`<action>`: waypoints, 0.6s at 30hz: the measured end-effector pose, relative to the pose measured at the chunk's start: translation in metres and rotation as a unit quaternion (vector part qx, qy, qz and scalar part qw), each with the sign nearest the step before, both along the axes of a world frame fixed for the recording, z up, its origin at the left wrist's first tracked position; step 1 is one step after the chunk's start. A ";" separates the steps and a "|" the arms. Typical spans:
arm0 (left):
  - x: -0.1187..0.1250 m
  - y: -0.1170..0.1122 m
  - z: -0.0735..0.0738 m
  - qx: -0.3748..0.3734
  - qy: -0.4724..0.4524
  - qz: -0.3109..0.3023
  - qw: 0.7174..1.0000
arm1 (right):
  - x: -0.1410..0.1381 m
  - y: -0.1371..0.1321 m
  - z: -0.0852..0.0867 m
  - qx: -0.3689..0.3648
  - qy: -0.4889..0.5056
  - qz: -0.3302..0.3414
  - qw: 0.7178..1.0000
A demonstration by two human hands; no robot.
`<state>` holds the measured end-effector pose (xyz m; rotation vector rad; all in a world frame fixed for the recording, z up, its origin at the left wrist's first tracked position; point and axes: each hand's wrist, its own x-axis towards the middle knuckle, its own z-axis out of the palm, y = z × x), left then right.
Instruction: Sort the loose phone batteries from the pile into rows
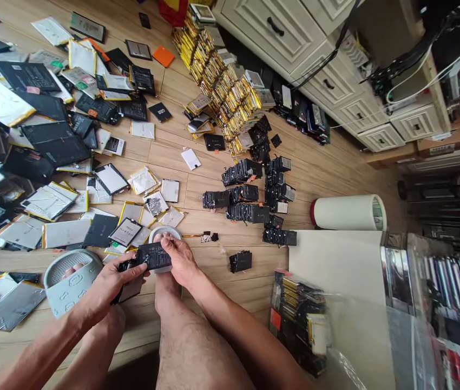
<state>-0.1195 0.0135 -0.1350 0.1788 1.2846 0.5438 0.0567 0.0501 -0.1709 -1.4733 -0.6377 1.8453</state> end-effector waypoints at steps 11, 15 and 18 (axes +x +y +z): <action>0.019 0.004 0.007 0.046 0.044 -0.069 0.996 | 0.055 0.002 0.015 -0.004 -0.064 -0.093 0.994; 0.015 0.004 0.006 0.053 0.038 -0.102 0.993 | 0.114 0.056 0.006 0.059 -0.206 -0.215 0.953; 0.010 -0.003 0.001 0.000 0.049 -0.092 0.995 | 0.140 0.093 -0.004 0.077 -0.286 -0.222 0.929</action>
